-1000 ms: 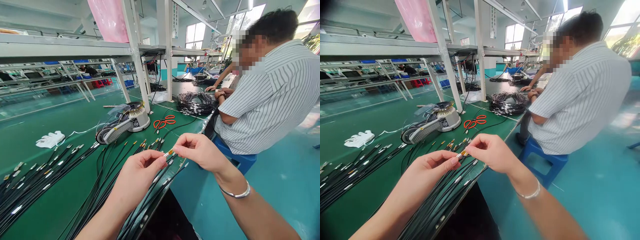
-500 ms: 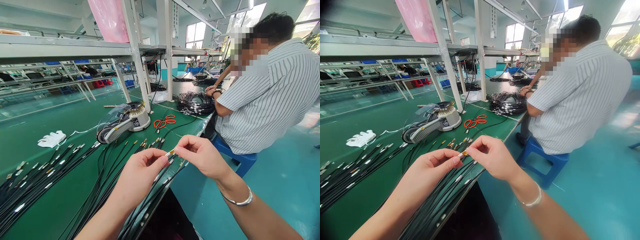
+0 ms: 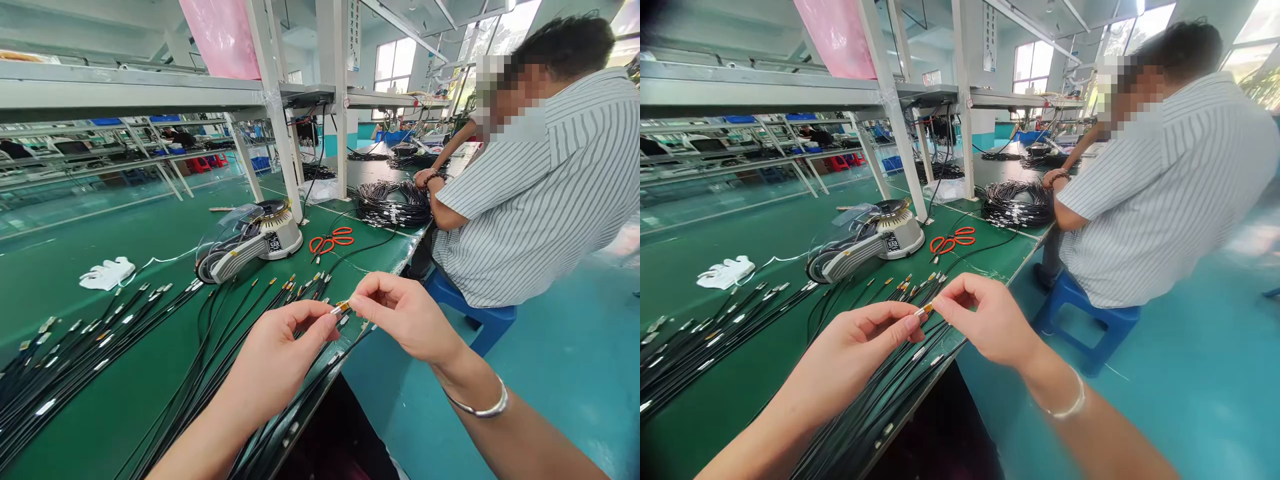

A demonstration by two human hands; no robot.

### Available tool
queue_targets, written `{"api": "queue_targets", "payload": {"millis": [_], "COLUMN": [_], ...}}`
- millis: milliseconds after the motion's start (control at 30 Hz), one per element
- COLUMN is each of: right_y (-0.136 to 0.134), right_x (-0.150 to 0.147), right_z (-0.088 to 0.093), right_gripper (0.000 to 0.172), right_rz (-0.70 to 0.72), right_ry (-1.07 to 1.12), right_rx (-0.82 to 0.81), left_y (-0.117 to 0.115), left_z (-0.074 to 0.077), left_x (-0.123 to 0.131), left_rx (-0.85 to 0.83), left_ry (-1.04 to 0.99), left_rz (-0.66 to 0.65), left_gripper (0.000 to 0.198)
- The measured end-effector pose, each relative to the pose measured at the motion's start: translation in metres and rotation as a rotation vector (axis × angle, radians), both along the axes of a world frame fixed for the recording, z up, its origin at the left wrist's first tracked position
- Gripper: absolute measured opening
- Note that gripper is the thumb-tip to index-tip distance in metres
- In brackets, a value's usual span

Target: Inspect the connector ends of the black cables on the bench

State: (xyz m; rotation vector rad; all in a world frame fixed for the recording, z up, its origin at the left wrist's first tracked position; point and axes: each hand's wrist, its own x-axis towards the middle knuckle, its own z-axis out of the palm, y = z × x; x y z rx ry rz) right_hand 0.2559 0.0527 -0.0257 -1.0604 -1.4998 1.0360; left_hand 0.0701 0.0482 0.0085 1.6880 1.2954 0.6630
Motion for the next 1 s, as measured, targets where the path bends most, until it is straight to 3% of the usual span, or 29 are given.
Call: {"api": "queue_targets", "payload": {"millis": [167, 633, 867, 1000], "right_y": [-0.001, 0.001, -0.001, -0.001], "right_x": [0.003, 0.005, 0.005, 0.009], "right_z": [-0.001, 0.004, 0.001, 0.003], "right_gripper": [0.018, 0.017, 0.020, 0.020], "right_rz": [0.035, 0.055, 0.054, 0.146], "right_ry": [-0.043, -0.107, -0.079, -0.090], "right_rx": [0.008, 0.000, -0.067, -0.126], "left_y": [0.001, 0.002, 0.003, 0.004], "left_z": [-0.005, 0.001, 0.005, -0.002], "left_x": [0.003, 0.005, 0.002, 0.000], "left_rx": [0.000, 0.022, 0.000, -0.010], "left_ry": [-0.035, 0.029, 0.096, 0.154], "left_rz": [0.032, -0.032, -0.123, -0.102], "left_gripper": [0.029, 0.025, 0.030, 0.035]}}
